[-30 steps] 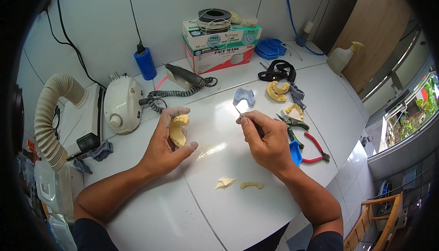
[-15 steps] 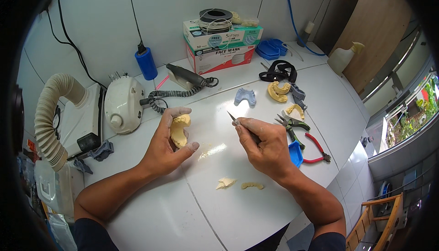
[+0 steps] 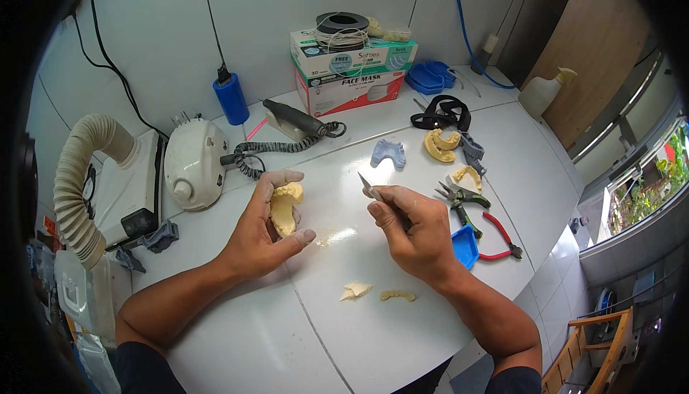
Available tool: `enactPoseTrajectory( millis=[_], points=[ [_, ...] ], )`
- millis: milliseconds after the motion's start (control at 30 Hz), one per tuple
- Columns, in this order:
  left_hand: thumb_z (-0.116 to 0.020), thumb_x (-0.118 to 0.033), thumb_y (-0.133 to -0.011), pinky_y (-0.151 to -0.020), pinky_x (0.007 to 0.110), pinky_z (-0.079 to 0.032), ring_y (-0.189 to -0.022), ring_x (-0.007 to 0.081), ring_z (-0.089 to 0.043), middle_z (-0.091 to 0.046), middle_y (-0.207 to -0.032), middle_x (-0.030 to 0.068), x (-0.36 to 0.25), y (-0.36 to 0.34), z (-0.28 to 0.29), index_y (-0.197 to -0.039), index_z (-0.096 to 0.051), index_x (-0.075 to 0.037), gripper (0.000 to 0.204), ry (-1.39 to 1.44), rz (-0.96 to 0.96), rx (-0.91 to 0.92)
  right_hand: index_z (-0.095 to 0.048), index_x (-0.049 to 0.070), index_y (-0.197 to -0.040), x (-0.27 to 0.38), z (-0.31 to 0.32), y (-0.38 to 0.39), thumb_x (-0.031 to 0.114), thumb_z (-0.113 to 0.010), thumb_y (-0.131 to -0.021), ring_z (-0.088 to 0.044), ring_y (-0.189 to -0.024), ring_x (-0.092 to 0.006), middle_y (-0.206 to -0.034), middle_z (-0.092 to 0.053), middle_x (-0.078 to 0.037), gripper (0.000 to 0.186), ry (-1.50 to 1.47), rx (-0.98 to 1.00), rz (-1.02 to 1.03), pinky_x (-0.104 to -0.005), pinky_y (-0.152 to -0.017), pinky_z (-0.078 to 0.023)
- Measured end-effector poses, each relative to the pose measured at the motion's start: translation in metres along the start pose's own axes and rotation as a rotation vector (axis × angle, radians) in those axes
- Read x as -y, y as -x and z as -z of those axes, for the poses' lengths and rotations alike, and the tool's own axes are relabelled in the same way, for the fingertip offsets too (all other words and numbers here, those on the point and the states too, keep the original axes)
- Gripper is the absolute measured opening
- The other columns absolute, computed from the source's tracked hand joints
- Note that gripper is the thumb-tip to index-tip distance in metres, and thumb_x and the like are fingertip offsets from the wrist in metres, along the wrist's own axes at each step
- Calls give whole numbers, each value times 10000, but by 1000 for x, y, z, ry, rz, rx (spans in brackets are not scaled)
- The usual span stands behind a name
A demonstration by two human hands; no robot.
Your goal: Trimming a yellow dental plaster model using a hand carving tool at a laboratory bench.
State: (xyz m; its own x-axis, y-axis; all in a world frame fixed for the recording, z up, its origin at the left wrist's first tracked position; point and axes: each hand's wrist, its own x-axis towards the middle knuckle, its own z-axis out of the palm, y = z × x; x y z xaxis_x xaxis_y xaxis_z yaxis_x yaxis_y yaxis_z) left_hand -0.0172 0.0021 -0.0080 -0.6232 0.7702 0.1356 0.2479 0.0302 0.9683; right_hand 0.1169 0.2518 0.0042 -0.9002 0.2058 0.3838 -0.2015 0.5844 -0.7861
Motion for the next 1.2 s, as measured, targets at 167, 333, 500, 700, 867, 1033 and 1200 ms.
enactPoseTrajectory(
  millis=[167,333,500,700,867,1033,1200],
  points=[
    [-834,-111,-957,-734,259,-404,-837,66,-483,-475,-982,-14,-1,0,0,-1560,-399,-96,743,-28,-22,11,-766,-54,-1249,17,-7,-3,140,-658,-1141,-590,-700,-88,-786,-682,-50,247,-176,-25,-174,-273,-617,-465],
    [-840,-144,-964,-705,266,-383,-794,59,-482,-488,-949,-26,-7,1,2,-1533,-431,-96,703,-22,-13,16,-762,-58,-1258,25,-18,-18,121,-626,-1150,-570,-737,-84,-819,-673,-47,250,-192,131,-146,-280,-646,-468],
    [-816,-243,-1018,-903,283,-467,-1007,111,-545,-557,-1183,49,-17,0,4,-1436,-554,-75,521,12,67,33,-753,-61,-1179,7,-21,-15,58,-701,-1085,-606,-717,-112,-834,-703,-95,160,-104,54,69,-291,-638,-480],
    [-742,-135,-1079,-810,276,-512,-935,82,-575,-557,-1086,18,-9,2,5,-1461,-573,-71,423,56,8,19,-707,-31,-1168,19,-10,-6,42,-753,-1047,-678,-669,-148,-850,-745,-113,148,-138,134,-12,-309,-619,-522],
    [-761,-74,-1058,-907,334,-578,-1040,129,-655,-630,-1183,51,1,1,-1,-1421,-638,-43,385,239,-67,62,-713,-8,-1172,19,-11,-4,51,-754,-1048,-659,-622,-180,-812,-723,-110,144,-83,156,120,-312,-602,-511],
    [-742,-83,-1070,-933,347,-597,-1110,156,-682,-660,-1244,84,2,5,1,-1416,-645,-47,361,260,-81,166,-724,-3,-1161,27,-6,-4,59,-771,-1027,-681,-625,-231,-830,-728,-126,155,-29,228,140,-331,-600,-523],
    [-668,-122,-1123,-905,327,-573,-1111,139,-645,-629,-1232,69,0,9,0,-1423,-596,-61,314,258,18,307,-740,1,-1133,32,-7,-4,70,-802,-994,-715,-646,-288,-864,-751,-129,166,66,264,231,-364,-583,-550]
  ],
)
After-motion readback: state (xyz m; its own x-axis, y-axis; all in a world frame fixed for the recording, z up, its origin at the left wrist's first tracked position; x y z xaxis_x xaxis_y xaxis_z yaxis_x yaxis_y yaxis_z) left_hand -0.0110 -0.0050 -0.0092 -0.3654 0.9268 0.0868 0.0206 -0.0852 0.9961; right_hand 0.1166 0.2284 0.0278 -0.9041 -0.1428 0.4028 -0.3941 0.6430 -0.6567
